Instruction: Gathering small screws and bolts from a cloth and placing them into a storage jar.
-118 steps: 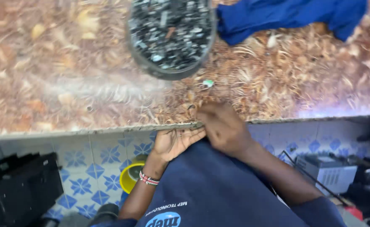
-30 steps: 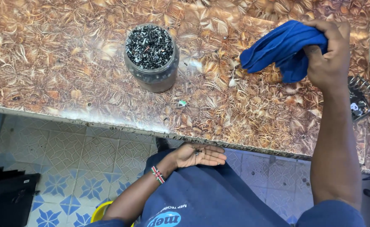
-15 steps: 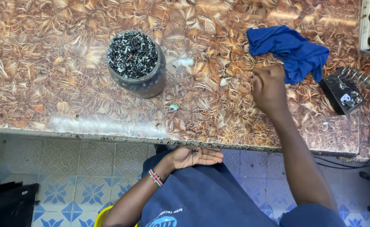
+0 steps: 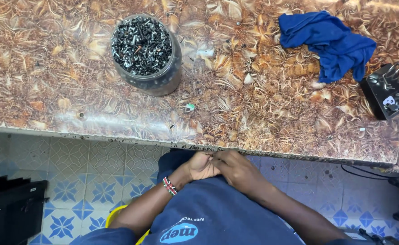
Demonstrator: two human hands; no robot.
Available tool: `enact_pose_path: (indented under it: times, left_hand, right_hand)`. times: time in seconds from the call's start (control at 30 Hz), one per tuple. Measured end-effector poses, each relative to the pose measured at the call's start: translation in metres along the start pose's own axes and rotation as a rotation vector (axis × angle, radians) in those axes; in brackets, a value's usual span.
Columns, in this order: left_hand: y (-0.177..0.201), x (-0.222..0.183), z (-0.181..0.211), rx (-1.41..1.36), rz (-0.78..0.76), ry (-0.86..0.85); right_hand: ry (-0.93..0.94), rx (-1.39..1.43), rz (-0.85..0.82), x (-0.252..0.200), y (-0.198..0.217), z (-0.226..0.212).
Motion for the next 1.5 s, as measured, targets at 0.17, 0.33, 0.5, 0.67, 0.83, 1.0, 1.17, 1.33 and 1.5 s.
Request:
enact_pose_path:
  times: [0.17,0.33,0.5,0.67,0.83,1.0,1.17,1.33,1.5]
  left_hand:
    - [-0.016,-0.008,0.001,0.002,0.010,-0.093]
    - [-0.116,-0.029,0.002,0.013,-0.230,0.066]
    - [-0.111,-0.018,-0.004,0.088,-0.289,0.165]
    - [-0.101,-0.016,-0.003,0.059,-0.336,0.184]
    - [-0.099,-0.012,-0.003,0.021,-0.346,0.204]
    - [-0.112,-0.013,-0.004,0.139,-0.258,0.209]
    - [-0.121,-0.020,-0.002,0.288,-0.194,0.203]
    - [-0.136,-0.022,-0.006,0.172,-0.322,0.131]
    - [-0.087,0.000,0.001,-0.007,-0.284,0.084]
  right_hand:
    - [-0.043,0.148,-0.037,0.034,0.022,0.025]
    - [-0.491,-0.130,-0.172,0.177,0.085,0.114]
    - [-0.101,-0.206,-0.106,0.210,0.071,0.175]
    - [-0.120,-0.193,-0.074,0.183,0.063,0.172]
    - [-0.119,-0.253,0.001,0.189,0.075,0.179]
    - [-0.202,-0.100,-0.101,0.203,0.062,0.166]
    - [-0.356,-0.061,-0.158,0.160,0.051,0.133]
    - [-0.499,0.085,-0.152,0.098,0.039,0.084]
    - [-0.488,0.022,-0.174,0.048,0.025,0.032]
Point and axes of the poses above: each hand's wrist, its own x-axis towards the middle knuckle, its own y-axis out of the back of the hand, z = x × y, the point moved 2 cm from there along x, towards the middle knuckle, and after that the axes turned 1 degree about -y, right-handed, at the moved point
